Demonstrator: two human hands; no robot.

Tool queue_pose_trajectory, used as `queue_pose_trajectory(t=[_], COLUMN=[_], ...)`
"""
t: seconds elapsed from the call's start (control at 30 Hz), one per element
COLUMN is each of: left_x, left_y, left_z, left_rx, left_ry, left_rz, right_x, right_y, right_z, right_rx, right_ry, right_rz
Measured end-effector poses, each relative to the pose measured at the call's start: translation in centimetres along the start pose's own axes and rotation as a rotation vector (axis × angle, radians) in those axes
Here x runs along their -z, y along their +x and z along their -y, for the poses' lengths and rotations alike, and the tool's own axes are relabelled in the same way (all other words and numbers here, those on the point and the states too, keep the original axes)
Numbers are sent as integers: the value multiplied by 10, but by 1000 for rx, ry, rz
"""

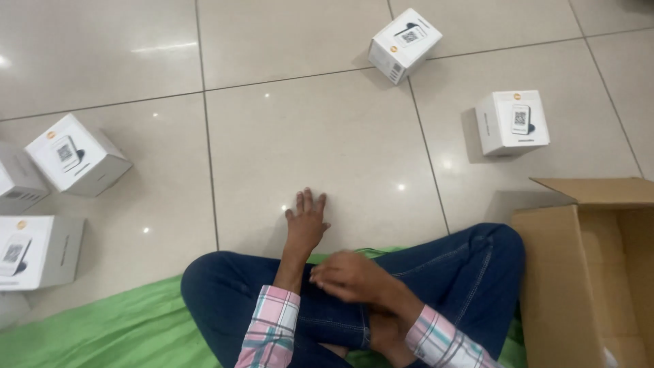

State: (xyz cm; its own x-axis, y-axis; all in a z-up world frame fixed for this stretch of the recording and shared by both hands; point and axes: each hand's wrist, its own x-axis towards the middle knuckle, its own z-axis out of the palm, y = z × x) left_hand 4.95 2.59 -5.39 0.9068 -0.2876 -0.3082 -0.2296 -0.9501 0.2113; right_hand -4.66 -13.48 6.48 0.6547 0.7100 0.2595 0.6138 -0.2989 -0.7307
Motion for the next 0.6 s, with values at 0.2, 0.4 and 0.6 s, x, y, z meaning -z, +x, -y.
queue_pose_trajectory(t=[0.2, 0.4, 0.6], left_x=[13, 12, 18], left_y=[1, 4, 5], left_z=[-9, -13, -16], left_rx=[-17, -26, -19], left_ry=[-1, -10, -7], left_rz=[-41, -98, -79], right_x=[157, 267, 235], right_y=[-40, -146, -132], right_z=[-127, -249, -244], right_rx=[-646, -1192, -1301], right_ry=[-719, -899, -834], right_rz=[-37, -313, -328])
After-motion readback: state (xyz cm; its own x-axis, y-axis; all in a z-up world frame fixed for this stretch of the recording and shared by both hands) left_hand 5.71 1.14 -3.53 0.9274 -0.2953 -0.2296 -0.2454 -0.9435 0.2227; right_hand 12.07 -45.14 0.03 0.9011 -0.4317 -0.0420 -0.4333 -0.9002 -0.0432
